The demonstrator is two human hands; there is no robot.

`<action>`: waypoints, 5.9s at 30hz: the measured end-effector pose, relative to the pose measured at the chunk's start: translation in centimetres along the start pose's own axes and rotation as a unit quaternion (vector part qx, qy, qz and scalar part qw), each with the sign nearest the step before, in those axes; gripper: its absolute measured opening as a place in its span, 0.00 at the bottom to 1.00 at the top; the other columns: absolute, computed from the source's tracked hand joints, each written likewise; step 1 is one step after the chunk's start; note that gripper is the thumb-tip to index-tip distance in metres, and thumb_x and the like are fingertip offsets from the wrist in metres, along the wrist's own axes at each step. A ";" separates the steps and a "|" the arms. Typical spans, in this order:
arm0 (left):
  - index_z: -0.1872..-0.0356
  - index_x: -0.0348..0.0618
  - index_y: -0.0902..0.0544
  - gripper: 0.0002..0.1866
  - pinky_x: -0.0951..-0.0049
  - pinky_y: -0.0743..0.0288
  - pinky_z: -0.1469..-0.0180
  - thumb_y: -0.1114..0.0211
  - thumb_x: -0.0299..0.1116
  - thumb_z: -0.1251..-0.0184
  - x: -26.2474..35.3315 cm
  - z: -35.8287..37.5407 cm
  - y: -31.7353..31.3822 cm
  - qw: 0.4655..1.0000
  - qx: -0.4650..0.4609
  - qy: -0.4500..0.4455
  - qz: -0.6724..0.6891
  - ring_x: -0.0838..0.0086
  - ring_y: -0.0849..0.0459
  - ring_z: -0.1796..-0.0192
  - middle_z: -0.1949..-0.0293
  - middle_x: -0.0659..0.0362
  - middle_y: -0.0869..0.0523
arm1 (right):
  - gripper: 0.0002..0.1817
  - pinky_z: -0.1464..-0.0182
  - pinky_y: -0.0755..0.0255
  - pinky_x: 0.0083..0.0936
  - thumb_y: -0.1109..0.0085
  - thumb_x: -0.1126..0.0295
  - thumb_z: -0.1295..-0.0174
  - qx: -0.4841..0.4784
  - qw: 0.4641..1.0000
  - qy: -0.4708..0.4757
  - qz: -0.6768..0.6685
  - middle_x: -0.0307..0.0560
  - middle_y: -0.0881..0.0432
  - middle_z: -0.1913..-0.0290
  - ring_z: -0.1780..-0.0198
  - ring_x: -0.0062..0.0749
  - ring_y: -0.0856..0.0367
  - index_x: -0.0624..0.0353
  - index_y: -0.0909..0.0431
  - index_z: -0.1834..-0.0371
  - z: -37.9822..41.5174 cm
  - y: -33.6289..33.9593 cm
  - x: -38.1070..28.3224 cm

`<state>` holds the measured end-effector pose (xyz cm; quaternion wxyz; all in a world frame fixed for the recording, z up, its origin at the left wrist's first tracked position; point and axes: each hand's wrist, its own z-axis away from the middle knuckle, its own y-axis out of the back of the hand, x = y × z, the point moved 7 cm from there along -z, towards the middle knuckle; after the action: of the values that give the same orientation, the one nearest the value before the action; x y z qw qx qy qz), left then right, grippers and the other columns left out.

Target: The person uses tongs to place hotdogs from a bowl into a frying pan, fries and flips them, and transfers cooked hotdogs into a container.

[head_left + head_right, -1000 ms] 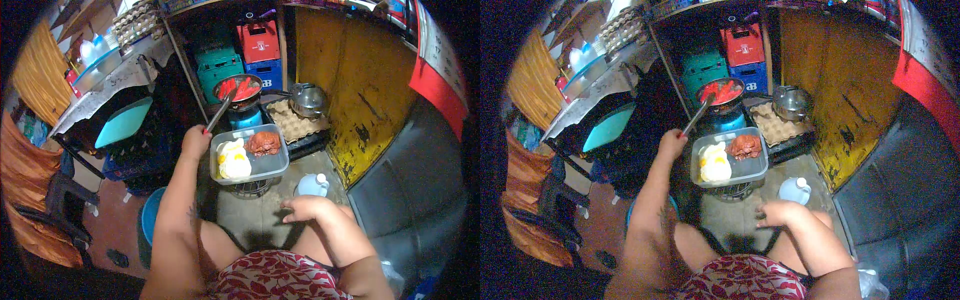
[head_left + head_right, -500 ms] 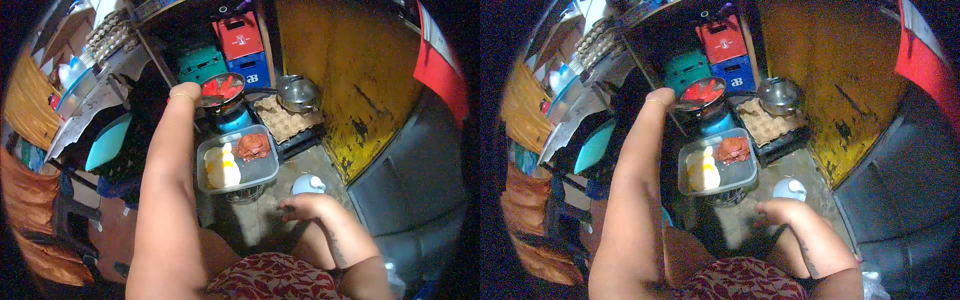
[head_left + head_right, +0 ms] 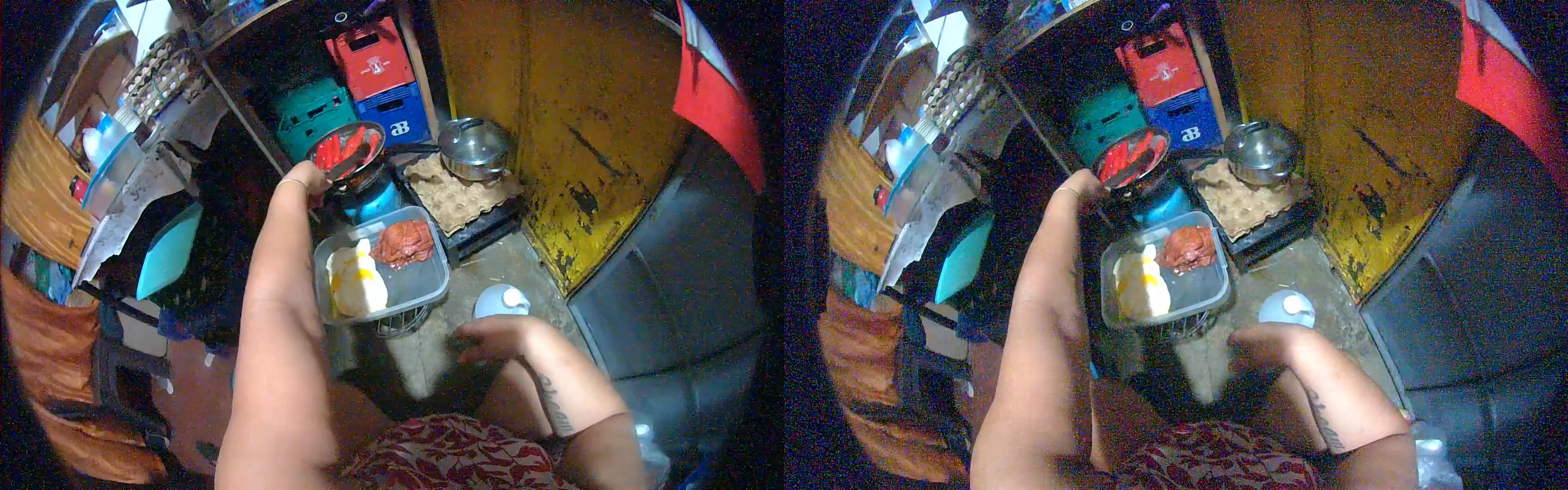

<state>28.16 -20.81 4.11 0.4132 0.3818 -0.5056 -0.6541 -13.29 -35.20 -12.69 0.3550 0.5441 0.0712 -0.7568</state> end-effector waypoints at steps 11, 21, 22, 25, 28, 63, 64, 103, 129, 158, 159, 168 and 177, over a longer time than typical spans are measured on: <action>0.54 0.40 0.12 0.15 0.56 0.21 0.42 0.41 0.29 0.39 3.1 2.9 2.4 0.981 0.189 0.016 0.031 0.53 0.14 0.46 0.49 0.44 0.14 | 0.23 0.48 0.25 0.39 0.39 0.55 0.35 -0.027 0.973 0.021 0.230 0.61 0.16 0.51 0.49 0.49 0.16 0.62 0.23 0.47 -1.2 -0.4 0.2; 0.55 0.42 0.12 0.15 0.57 0.21 0.42 0.42 0.30 0.38 4.0 4.9 0.6 0.987 0.156 0.024 0.004 0.52 0.14 0.46 0.50 0.45 0.13 | 0.23 0.54 0.27 0.41 0.40 0.53 0.34 0.009 0.980 0.052 0.192 0.63 0.17 0.59 0.56 0.51 0.17 0.65 0.25 0.55 -0.3 0.3 -1.2; 0.55 0.42 0.12 0.15 0.56 0.21 0.42 0.42 0.30 0.38 3.5 4.5 0.3 0.986 0.163 0.026 0.012 0.51 0.14 0.46 0.49 0.45 0.13 | 0.24 0.52 0.27 0.40 0.40 0.52 0.35 0.005 0.979 0.036 0.202 0.63 0.17 0.57 0.53 0.52 0.17 0.66 0.25 0.53 0.0 0.5 -1.7; 0.56 0.42 0.11 0.14 0.57 0.21 0.42 0.41 0.29 0.40 3.3 4.3 0.1 0.988 0.153 0.017 -0.001 0.52 0.14 0.46 0.50 0.44 0.14 | 0.28 0.45 0.27 0.39 0.39 0.50 0.35 0.015 0.979 0.030 0.203 0.65 0.18 0.50 0.46 0.53 0.19 0.66 0.25 0.46 0.5 0.7 -1.8; 0.56 0.41 0.11 0.14 0.57 0.21 0.42 0.41 0.28 0.40 3.7 5.4 1.1 0.992 0.127 0.010 -0.022 0.53 0.15 0.46 0.50 0.43 0.14 | 0.33 0.39 0.30 0.38 0.39 0.49 0.36 0.018 0.982 0.023 0.188 0.65 0.20 0.43 0.40 0.53 0.22 0.67 0.28 0.38 0.8 0.9 -2.0; 0.49 0.39 0.27 0.14 0.72 0.21 0.82 0.52 0.40 0.20 2.3 5.0 -4.2 0.655 -0.146 0.054 0.740 0.67 0.18 0.78 0.71 0.50 0.17 | 0.29 0.46 0.26 0.34 0.34 0.53 0.38 0.081 0.996 -0.043 -0.016 0.55 0.15 0.50 0.48 0.38 0.18 0.56 0.25 0.38 0.0 0.7 0.2; 0.51 0.37 0.27 0.15 0.73 0.21 0.82 0.52 0.40 0.20 2.1 5.7 -4.4 0.663 -0.166 0.049 0.728 0.68 0.19 0.79 0.72 0.51 0.18 | 0.28 0.47 0.26 0.34 0.35 0.52 0.38 0.064 0.993 -0.044 0.085 0.54 0.15 0.51 0.49 0.39 0.18 0.56 0.25 0.39 0.2 1.1 -1.1; 0.54 0.40 0.17 0.15 0.53 0.22 0.48 0.35 0.38 0.37 -3.6 26.1 -17.7 0.968 0.055 -0.040 0.242 0.49 0.14 0.51 0.54 0.43 0.14 | 0.34 0.41 0.27 0.45 0.37 0.49 0.38 0.031 0.940 0.036 0.338 0.62 0.21 0.43 0.44 0.59 0.21 0.57 0.29 0.34 0.4 -12.5 -12.4; 0.53 0.37 0.16 0.14 0.54 0.21 0.46 0.40 0.31 0.37 -3.6 9.9 -4.3 0.959 0.204 0.124 0.155 0.49 0.15 0.48 0.53 0.43 0.13 | 0.33 0.43 0.26 0.42 0.38 0.49 0.38 0.093 0.932 0.193 0.294 0.60 0.21 0.44 0.44 0.57 0.21 0.59 0.29 0.35 2.5 -5.7 -8.1; 0.53 0.43 0.12 0.14 0.56 0.21 0.43 0.40 0.33 0.36 -1.0 0.9 -0.6 0.985 0.126 0.113 -0.013 0.52 0.16 0.44 0.47 0.46 0.14 | 0.31 0.46 0.26 0.46 0.42 0.50 0.35 0.020 0.946 0.121 0.300 0.58 0.20 0.50 0.47 0.56 0.21 0.55 0.30 0.34 3.3 -2.4 -10.3; 0.51 0.45 0.12 0.15 0.57 0.21 0.42 0.39 0.35 0.34 -0.7 0.0 -0.7 0.984 0.133 0.121 -0.010 0.53 0.16 0.43 0.46 0.46 0.15 | 0.31 0.46 0.26 0.46 0.42 0.50 0.35 0.024 0.947 0.116 0.297 0.58 0.20 0.50 0.47 0.56 0.21 0.55 0.30 0.34 3.3 -2.4 -9.8; 0.56 0.40 0.12 0.18 0.56 0.22 0.43 0.36 0.43 0.36 -1.9 -3.4 -1.5 0.982 0.161 0.093 0.022 0.48 0.17 0.45 0.50 0.41 0.15 | 0.33 0.42 0.27 0.45 0.42 0.48 0.35 -0.001 0.961 0.068 0.267 0.60 0.21 0.47 0.44 0.57 0.22 0.55 0.31 0.32 3.6 -2.3 -8.5; 0.62 0.36 0.12 0.12 0.56 0.21 0.46 0.33 0.32 0.43 -4.4 -0.6 -2.0 0.969 0.206 0.116 0.068 0.48 0.15 0.49 0.55 0.40 0.13 | 0.32 0.43 0.27 0.47 0.42 0.48 0.35 -0.030 0.969 -0.019 0.244 0.60 0.21 0.48 0.44 0.58 0.22 0.54 0.31 0.33 2.5 -2.6 -6.0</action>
<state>29.99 -16.68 2.40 0.4253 0.4967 -0.6029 -0.4571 -15.90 -31.74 -7.21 0.5464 0.5193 -0.0482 -0.6553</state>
